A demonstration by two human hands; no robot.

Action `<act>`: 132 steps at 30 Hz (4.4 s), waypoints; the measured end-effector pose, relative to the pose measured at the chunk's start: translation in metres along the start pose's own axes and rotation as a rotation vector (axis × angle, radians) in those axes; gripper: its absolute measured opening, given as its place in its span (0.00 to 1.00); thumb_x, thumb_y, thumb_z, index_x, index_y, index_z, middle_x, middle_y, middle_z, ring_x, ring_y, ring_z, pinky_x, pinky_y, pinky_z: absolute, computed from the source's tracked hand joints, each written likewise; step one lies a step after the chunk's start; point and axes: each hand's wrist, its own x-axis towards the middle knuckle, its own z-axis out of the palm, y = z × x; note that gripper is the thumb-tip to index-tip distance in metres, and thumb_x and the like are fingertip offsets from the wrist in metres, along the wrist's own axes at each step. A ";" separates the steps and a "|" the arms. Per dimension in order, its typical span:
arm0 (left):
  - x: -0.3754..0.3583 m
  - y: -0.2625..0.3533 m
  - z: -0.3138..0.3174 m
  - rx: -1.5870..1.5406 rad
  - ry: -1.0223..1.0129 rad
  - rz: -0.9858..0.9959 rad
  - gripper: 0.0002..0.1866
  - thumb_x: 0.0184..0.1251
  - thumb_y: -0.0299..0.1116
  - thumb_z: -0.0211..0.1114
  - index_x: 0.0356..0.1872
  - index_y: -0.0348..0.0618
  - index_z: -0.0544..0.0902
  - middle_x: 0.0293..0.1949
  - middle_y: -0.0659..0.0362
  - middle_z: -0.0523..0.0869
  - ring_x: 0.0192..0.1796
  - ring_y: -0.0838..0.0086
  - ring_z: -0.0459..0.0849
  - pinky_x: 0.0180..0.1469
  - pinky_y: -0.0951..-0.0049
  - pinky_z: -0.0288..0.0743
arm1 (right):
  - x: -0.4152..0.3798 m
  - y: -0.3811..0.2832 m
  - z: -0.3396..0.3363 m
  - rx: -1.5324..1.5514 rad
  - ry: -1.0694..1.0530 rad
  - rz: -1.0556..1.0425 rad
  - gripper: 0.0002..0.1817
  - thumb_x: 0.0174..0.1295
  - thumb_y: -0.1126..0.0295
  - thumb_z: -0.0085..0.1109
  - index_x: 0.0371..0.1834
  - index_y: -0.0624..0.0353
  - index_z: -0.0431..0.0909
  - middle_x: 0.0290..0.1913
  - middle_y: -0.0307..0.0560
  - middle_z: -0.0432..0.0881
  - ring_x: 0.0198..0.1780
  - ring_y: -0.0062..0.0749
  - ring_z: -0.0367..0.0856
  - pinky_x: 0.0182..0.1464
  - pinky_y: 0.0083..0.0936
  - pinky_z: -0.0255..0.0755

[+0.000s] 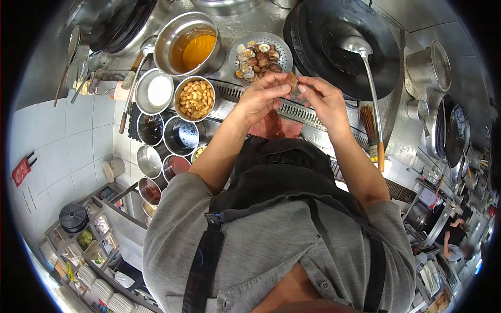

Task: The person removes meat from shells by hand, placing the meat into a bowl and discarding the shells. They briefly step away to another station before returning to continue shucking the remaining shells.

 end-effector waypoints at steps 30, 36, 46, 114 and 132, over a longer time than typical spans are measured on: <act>-0.002 -0.012 0.002 0.197 0.036 0.153 0.11 0.70 0.26 0.56 0.50 0.36 0.75 0.41 0.56 0.84 0.43 0.75 0.82 0.39 0.77 0.71 | -0.003 0.008 0.001 0.069 -0.095 0.097 0.14 0.64 0.76 0.58 0.51 0.71 0.76 0.41 0.49 0.84 0.39 0.28 0.85 0.39 0.22 0.80; -0.001 -0.008 0.008 0.245 0.008 0.163 0.10 0.70 0.27 0.56 0.50 0.36 0.74 0.39 0.57 0.85 0.42 0.74 0.83 0.39 0.76 0.71 | -0.002 0.007 -0.002 0.058 -0.115 0.116 0.14 0.63 0.77 0.58 0.51 0.70 0.76 0.42 0.49 0.84 0.39 0.28 0.84 0.39 0.22 0.80; 0.005 -0.006 0.012 0.300 -0.021 0.133 0.09 0.70 0.28 0.57 0.48 0.40 0.75 0.41 0.60 0.83 0.43 0.77 0.80 0.39 0.77 0.69 | 0.000 0.009 -0.006 -0.067 -0.089 0.014 0.15 0.60 0.74 0.60 0.50 0.67 0.78 0.41 0.51 0.85 0.38 0.31 0.86 0.38 0.25 0.79; 0.124 -0.051 -0.126 2.104 0.245 -0.152 0.14 0.67 0.34 0.50 0.45 0.48 0.84 0.45 0.52 0.86 0.49 0.59 0.85 0.50 0.59 0.79 | -0.035 0.093 -0.016 -0.131 -0.128 0.490 0.17 0.64 0.64 0.58 0.51 0.62 0.78 0.28 0.46 0.83 0.21 0.23 0.79 0.19 0.21 0.71; 0.051 -0.017 -0.080 0.526 0.371 0.044 0.16 0.70 0.30 0.58 0.56 0.39 0.76 0.42 0.58 0.85 0.37 0.76 0.84 0.33 0.76 0.71 | -0.007 0.045 -0.007 -0.140 -0.119 0.261 0.16 0.64 0.65 0.59 0.51 0.63 0.79 0.31 0.40 0.82 0.24 0.17 0.77 0.22 0.17 0.69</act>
